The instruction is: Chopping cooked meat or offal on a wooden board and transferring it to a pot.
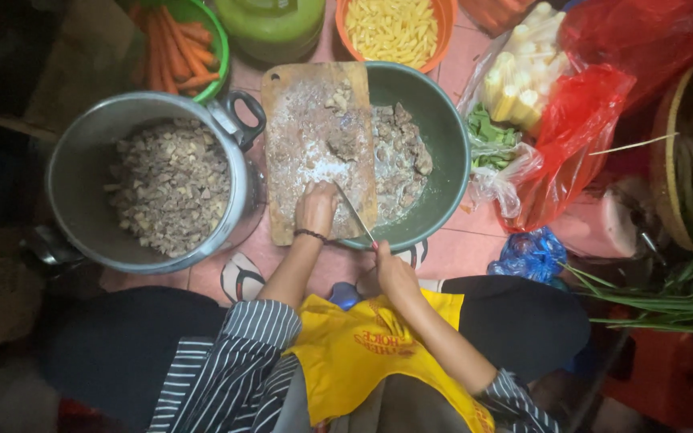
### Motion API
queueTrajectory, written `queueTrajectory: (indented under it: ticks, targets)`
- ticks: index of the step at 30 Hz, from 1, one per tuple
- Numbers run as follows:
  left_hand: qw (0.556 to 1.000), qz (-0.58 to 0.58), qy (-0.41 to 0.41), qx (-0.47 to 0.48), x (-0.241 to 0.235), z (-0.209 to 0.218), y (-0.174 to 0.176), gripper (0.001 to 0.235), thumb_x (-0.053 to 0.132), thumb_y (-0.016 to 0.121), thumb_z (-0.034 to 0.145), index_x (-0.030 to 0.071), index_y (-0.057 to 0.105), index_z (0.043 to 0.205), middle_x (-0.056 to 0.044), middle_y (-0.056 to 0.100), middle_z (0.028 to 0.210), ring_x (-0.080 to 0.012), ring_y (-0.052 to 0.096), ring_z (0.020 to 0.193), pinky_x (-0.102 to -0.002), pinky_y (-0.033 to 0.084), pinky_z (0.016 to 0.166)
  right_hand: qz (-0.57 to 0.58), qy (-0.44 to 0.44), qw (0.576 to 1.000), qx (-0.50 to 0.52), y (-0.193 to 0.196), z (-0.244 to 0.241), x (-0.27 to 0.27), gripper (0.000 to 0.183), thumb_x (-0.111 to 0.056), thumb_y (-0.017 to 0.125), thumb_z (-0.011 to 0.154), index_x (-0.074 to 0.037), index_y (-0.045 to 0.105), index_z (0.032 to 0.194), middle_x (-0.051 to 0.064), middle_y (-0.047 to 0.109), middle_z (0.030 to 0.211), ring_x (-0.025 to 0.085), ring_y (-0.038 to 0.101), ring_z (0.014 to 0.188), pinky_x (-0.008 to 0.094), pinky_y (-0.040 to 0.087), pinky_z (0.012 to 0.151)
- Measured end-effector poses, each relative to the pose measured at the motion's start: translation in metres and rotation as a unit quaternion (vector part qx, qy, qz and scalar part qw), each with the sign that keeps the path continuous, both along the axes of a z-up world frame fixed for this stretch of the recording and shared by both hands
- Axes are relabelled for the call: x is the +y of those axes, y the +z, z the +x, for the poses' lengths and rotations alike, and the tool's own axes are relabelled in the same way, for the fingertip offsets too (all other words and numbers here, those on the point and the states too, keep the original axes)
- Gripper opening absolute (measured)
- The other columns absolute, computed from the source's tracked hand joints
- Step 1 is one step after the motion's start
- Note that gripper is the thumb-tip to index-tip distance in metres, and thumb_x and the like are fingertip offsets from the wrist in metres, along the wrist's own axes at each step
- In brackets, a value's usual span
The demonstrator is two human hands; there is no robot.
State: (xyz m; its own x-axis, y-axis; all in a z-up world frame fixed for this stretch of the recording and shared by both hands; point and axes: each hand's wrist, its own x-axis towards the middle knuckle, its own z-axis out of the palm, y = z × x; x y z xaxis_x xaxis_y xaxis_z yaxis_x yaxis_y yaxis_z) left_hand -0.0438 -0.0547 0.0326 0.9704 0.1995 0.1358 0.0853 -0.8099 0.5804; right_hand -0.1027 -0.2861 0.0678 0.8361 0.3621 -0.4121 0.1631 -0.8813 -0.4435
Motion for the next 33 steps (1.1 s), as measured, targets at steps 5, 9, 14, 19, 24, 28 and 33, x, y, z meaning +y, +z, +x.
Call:
queueTrajectory:
  ticks: [5,9,14,19,24,28,33]
  targets:
    - [1.000,-0.006,0.002,0.016,-0.004,0.000,0.002,0.014,0.011,0.072,0.083,0.009,0.073,0.096,-0.013,0.069,0.102,-0.0369,0.063,0.103,-0.048,0.053,0.084,-0.002,-0.042,0.999,0.016,-0.025,0.035,0.046,0.025,-0.024,0.034,0.106,-0.006,0.045,0.120,0.036,0.068,0.095,0.055,0.066,0.092,0.063,0.049,0.080]
    - [1.000,0.020,0.003,0.004,-0.001,-0.004,-0.002,0.013,0.012,0.071,0.086,0.010,0.072,0.099,-0.012,0.069,0.103,-0.0362,0.063,0.103,-0.048,0.054,0.088,0.027,-0.043,0.999,-0.020,-0.022,0.035,0.051,0.028,-0.023,0.029,0.106,-0.006,0.044,0.123,0.034,0.070,0.095,0.054,0.067,0.091,0.062,0.050,0.082]
    - [0.998,-0.041,0.038,-0.035,0.006,-0.010,0.028,0.035,0.015,0.077,0.076,0.005,0.068,0.109,-0.021,0.064,0.111,-0.0418,0.061,0.101,-0.050,0.052,0.083,-0.010,-0.050,0.999,0.012,-0.021,0.011,0.019,0.027,-0.030,0.035,0.107,-0.006,0.044,0.117,0.034,0.069,0.089,0.054,0.067,0.087,0.063,0.050,0.076]
    - [0.996,-0.060,0.057,0.037,0.005,-0.015,0.000,0.032,0.017,0.078,0.080,0.007,0.067,0.109,-0.020,0.064,0.112,-0.0420,0.062,0.103,-0.051,0.052,0.087,-0.036,-0.011,0.999,-0.024,0.007,0.003,0.009,0.026,-0.028,0.042,0.103,-0.004,0.043,0.115,0.033,0.069,0.083,0.054,0.068,0.080,0.064,0.051,0.070]
    - [0.996,-0.068,0.043,0.034,0.006,-0.009,-0.003,0.023,0.010,0.074,0.082,0.004,0.067,0.104,-0.024,0.064,0.110,-0.0438,0.062,0.103,-0.051,0.052,0.089,-0.064,0.013,0.998,0.001,-0.023,0.002,0.005,0.020,-0.010,0.043,0.096,-0.003,0.045,0.115,0.034,0.070,0.088,0.053,0.068,0.084,0.062,0.051,0.072]
    - [0.997,-0.065,0.041,0.031,0.004,-0.009,-0.026,0.025,0.007,0.072,0.083,0.004,0.069,0.108,-0.026,0.064,0.112,-0.0447,0.062,0.104,-0.052,0.052,0.090,0.019,0.011,0.999,-0.035,-0.040,0.020,0.046,0.027,-0.010,0.042,0.095,-0.004,0.046,0.122,0.032,0.070,0.088,0.052,0.069,0.083,0.061,0.053,0.071]
    - [0.995,-0.057,0.069,0.046,0.009,-0.011,0.016,0.031,0.009,0.074,0.081,0.006,0.070,0.112,-0.027,0.062,0.122,-0.0443,0.064,0.105,-0.050,0.053,0.088,0.006,-0.010,0.997,-0.081,-0.032,0.020,0.060,0.025,-0.016,0.037,0.104,-0.010,0.048,0.126,0.029,0.072,0.088,0.050,0.070,0.084,0.062,0.053,0.076]
